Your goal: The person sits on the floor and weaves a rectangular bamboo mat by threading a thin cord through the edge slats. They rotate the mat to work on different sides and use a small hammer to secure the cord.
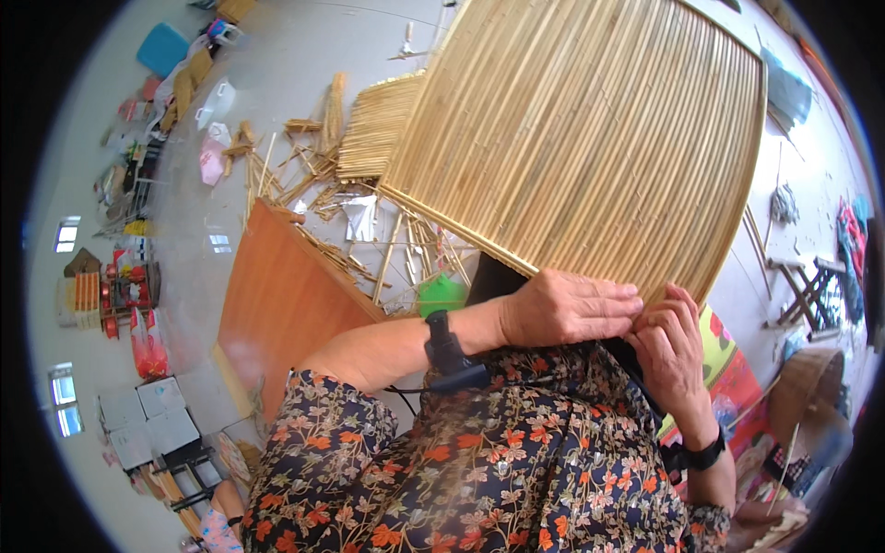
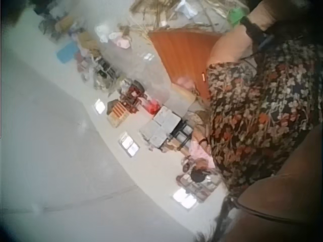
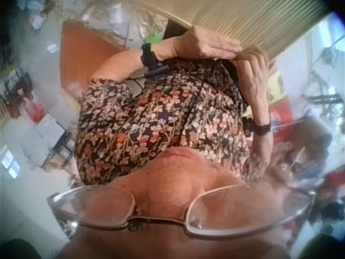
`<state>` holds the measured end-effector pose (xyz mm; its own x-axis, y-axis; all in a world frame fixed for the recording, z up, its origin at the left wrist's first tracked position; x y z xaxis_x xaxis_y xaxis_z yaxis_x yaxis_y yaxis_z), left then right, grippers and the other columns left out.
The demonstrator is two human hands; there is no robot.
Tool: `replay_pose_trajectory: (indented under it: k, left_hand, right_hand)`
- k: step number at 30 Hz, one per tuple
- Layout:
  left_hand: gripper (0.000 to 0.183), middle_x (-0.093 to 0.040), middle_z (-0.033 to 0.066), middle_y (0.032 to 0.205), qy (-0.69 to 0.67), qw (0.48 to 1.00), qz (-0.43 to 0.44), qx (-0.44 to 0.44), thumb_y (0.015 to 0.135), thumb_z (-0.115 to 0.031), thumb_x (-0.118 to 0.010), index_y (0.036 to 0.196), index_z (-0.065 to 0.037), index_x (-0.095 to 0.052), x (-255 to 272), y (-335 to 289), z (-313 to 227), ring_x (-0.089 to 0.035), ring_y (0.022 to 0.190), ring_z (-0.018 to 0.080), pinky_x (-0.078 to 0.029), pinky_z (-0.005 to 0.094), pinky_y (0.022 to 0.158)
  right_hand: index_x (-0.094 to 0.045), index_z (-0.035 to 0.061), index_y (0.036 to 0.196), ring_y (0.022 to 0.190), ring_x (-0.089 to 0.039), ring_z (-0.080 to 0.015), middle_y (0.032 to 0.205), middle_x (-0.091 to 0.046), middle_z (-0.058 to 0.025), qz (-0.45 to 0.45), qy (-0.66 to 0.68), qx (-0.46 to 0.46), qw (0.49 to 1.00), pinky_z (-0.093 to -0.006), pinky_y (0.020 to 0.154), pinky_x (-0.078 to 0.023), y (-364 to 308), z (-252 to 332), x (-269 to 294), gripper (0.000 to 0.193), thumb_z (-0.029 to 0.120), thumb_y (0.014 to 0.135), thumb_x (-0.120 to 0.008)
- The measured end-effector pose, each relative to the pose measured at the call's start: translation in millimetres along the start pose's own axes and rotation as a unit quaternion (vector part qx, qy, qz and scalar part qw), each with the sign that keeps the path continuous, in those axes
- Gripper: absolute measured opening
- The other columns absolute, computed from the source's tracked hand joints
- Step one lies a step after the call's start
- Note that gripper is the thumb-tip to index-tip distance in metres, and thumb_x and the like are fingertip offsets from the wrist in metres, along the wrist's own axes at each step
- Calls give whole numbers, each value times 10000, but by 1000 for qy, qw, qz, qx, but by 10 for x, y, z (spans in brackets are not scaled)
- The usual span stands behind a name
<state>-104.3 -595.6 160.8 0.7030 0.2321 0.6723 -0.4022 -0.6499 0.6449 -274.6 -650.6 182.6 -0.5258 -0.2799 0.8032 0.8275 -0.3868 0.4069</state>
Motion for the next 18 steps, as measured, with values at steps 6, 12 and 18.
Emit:
replay_pose_trajectory:
  k: [6, 12, 18]
  left_hand:
    - [162, -817, 95, 1223, 5, 1000, 17, 14, 906, -76, -779, 1062, -69, -824, 6, 119, 27, -771, 1217, 269, -650, 397, 1030]
    - [193, -818, 59, 1242, 11, 999, 28, 14, 919, -108, -759, 1095, -112, -839, -53, 170, 40, -766, 1228, 239, -649, 356, 1019]
    - [165, -820, 52, 1229, 21, 998, 52, 17, 920, -114, -772, 1073, -122, -833, -41, 157, 0, -768, 1218, 230, -656, 353, 1003]
  right_hand:
    - [-641, 4, 981, 1034, -647, -312, 985, -609, -118, 8, 30, 53, 998, -571, 1228, -454, 107, -32, 99, 193, 29, 824, -749]
    - [-647, 7, 1000, 1050, -662, -312, 1017, -633, -118, -49, 59, 45, 996, -552, 1210, -484, 52, -64, 110, 220, 78, 840, -781]
    - [-687, 14, 1225, 1302, -657, -326, 1251, -714, -137, -148, 57, -33, 987, -560, 1203, -472, 33, -161, 690, 593, 407, 838, -906]
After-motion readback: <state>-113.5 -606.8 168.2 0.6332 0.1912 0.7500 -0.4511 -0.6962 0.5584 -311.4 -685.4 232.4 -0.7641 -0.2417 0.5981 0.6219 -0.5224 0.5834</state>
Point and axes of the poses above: each hand's wrist, its own y-axis towards the middle knuckle, its own x-axis out of the back of the hand, z = x × y, the point moved 6 cm from there along y, towards the middle knuckle
